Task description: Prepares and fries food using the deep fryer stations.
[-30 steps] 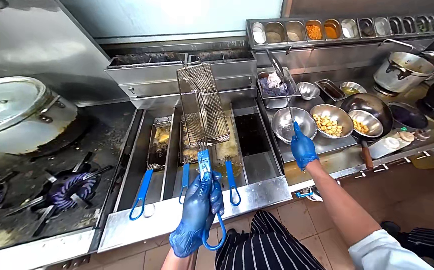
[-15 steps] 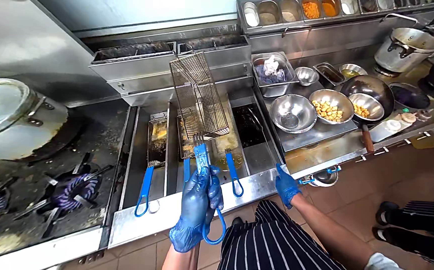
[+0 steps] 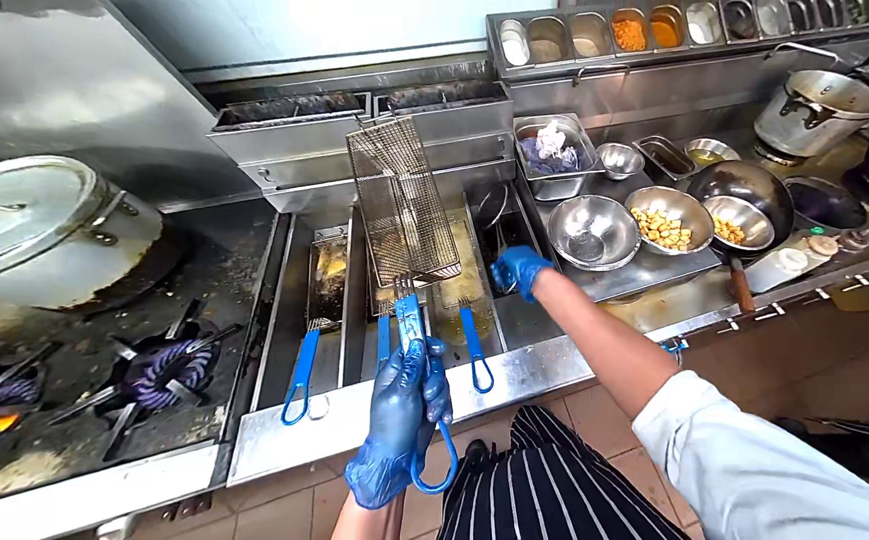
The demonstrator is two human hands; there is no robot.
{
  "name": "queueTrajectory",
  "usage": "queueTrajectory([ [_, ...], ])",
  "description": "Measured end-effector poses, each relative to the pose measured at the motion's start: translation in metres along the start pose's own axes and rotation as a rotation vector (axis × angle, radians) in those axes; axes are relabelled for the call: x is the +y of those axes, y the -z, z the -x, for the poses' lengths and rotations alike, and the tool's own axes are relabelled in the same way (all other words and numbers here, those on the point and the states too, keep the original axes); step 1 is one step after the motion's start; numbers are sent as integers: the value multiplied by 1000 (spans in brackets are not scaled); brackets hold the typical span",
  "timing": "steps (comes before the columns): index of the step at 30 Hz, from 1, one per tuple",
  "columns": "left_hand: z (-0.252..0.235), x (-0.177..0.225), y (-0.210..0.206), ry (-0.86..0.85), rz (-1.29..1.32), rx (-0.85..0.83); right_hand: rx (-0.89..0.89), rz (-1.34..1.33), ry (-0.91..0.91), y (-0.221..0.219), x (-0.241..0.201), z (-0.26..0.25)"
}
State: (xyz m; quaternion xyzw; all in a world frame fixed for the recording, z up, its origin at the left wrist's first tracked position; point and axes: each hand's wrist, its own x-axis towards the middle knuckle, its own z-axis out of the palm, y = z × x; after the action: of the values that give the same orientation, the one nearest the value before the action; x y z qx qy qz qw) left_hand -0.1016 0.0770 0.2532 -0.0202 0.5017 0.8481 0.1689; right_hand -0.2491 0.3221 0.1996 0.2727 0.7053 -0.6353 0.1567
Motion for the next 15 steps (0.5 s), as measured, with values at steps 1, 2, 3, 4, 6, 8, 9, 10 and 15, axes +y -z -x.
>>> queueTrajectory([
  [1,0,1,0,5,4,-1,1,-159,15,10,-11,-3],
  [2,1,2,0,9,6,3,-6,-348,15,20,-23,-3],
  [3,1,3,0,14,7,8,-27,-525,12,31,-33,0],
  [4,1,3,-1,20,9,10,-50,-655,4,42,-40,6],
  [6,0,4,-1,22,17,7,-79,-716,8,62,-48,19],
  [8,-1,3,2,22,36,-7,-72,-543,16,81,-47,33],
  [9,-1,3,3,21,43,-21,-60,-401,8,88,-44,40],
  [10,-1,3,3,22,50,-27,-52,-239,-2,95,-40,44],
  [15,0,4,4,27,66,-32,10,858,125,111,-17,53],
])
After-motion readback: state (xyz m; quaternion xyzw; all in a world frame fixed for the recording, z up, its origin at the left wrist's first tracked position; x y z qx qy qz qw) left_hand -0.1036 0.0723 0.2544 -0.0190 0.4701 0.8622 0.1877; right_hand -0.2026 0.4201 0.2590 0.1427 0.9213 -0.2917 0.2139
